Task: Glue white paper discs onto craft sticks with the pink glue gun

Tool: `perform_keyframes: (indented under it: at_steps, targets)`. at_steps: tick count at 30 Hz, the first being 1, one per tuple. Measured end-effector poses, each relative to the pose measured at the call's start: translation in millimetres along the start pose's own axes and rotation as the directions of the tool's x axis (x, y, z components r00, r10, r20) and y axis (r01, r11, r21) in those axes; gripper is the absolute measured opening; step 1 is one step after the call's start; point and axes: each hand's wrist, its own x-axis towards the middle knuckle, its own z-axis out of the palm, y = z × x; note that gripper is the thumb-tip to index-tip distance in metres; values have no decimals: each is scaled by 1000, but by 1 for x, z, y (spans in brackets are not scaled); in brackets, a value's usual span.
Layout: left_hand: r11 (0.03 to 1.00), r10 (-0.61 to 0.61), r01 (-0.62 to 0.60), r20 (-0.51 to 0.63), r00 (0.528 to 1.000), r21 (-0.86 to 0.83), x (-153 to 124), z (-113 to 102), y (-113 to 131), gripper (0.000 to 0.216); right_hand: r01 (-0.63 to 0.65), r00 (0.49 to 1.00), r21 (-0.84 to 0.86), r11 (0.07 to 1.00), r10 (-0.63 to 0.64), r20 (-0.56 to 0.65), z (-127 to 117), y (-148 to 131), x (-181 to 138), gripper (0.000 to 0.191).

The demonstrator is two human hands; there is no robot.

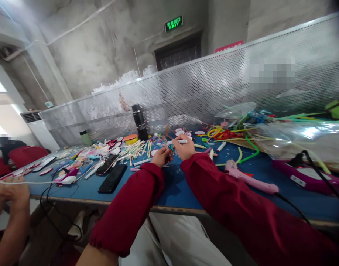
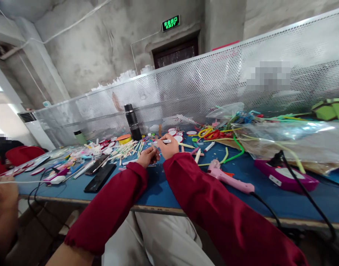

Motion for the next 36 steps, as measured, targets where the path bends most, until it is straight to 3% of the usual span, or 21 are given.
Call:
perform_keyframes:
  at_steps: [36]
  targets:
    - [999,-32,32,-25,999,3,-3,2,3,36,-20,1000,-29,999,20,-6,-2,-1,-2,12]
